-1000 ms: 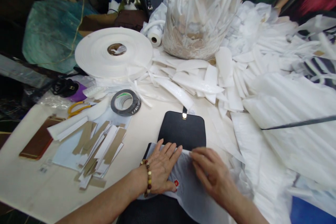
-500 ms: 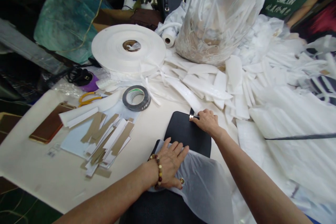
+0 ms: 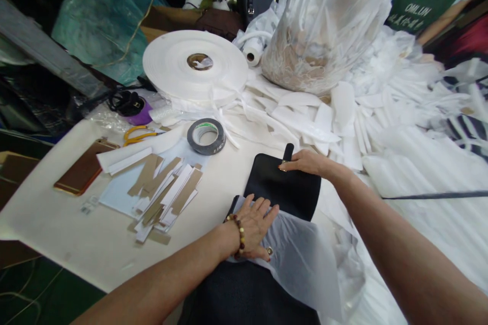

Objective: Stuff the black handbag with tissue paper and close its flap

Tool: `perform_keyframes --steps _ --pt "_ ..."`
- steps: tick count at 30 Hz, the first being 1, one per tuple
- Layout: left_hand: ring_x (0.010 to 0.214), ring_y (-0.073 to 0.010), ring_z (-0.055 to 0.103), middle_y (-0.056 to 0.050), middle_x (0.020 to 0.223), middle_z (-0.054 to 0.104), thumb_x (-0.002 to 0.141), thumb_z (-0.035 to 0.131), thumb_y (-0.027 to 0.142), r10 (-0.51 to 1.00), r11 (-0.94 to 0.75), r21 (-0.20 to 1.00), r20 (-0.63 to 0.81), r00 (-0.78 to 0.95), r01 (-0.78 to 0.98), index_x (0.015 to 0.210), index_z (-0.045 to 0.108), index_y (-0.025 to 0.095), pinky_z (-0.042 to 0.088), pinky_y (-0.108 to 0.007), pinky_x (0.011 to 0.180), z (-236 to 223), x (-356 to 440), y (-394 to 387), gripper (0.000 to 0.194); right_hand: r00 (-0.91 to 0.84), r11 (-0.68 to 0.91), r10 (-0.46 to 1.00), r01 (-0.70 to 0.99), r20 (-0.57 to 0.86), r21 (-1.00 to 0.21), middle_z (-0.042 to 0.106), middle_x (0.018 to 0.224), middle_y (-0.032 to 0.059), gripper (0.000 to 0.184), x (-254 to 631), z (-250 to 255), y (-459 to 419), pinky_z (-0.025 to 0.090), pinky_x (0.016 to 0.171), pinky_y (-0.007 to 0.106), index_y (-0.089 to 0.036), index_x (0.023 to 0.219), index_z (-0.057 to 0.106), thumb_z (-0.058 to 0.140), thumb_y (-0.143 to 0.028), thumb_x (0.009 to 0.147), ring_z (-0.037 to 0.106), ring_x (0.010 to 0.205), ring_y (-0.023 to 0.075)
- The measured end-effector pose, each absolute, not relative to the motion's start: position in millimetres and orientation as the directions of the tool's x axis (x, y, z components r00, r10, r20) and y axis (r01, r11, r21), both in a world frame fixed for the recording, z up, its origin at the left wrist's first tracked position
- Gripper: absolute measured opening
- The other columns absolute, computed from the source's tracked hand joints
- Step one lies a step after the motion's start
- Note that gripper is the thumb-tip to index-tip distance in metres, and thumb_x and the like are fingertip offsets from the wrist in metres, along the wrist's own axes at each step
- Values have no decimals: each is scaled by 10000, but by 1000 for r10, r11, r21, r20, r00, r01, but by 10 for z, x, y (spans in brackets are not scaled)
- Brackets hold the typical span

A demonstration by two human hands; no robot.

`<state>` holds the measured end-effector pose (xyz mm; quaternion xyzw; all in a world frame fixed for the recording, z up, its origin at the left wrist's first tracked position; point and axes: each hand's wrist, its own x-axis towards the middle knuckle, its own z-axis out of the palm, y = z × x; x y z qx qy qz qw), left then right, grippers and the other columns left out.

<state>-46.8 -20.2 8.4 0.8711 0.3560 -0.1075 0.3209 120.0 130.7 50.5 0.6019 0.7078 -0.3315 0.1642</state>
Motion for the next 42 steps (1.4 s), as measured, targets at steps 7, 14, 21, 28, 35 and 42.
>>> perform_keyframes --steps 7,14,21,28,35,42 --pt "1279 -362 282 -240 1377 337 670 633 603 574 -581 477 -333 748 659 1375 240 46 137 -548 1069 77 -483 -215 980 -286 25 767 908 -575 -419 447 459 -33 271 1016 990 549 290 456 224 -167 552 588 587 -370 732 399 461 93" --pt "1299 -332 281 -175 1367 396 730 634 497 545 -569 572 -274 792 590 1270 443 129 197 -528 1068 113 -540 -241 681 -75 -331 910 458 -407 -825 624 685 3 217 1237 452 -574 416 590 263 -215 749 687 629 -419 704 551 654 162" --pt "1284 -355 304 -217 1347 400 721 606 593 537 -640 518 -226 813 567 1316 371 72 174 -528 1082 10 -569 -272 825 -34 -413 895 312 -445 -855 568 671 -6 248 1277 271 -724 414 627 278 -200 730 688 670 -441 671 515 662 157" --pt "1272 -356 319 -244 1305 436 728 579 620 578 -695 425 -150 802 580 1274 421 13 172 -492 1093 -10 -590 -364 831 -116 -381 896 294 -429 -877 595 716 8 293 1364 181 -769 426 630 278 -181 770 688 649 -459 685 539 693 165" --pt "1275 -433 240 -294 1304 404 711 618 594 710 -609 238 -262 654 757 1234 454 -26 157 -602 1028 290 -507 -605 828 -138 -269 936 310 -323 -912 615 724 12 271 1353 67 -818 446 665 288 -189 776 681 635 -448 709 567 719 179" --pt "1067 -244 476 -108 1138 552 845 469 220 617 -637 351 -301 727 686 1097 545 150 400 -394 897 340 -432 -980 272 -240 -62 954 427 -179 -902 597 743 6 169 1315 71 -864 454 677 274 -250 811 690 591 -383 776 584 720 169"
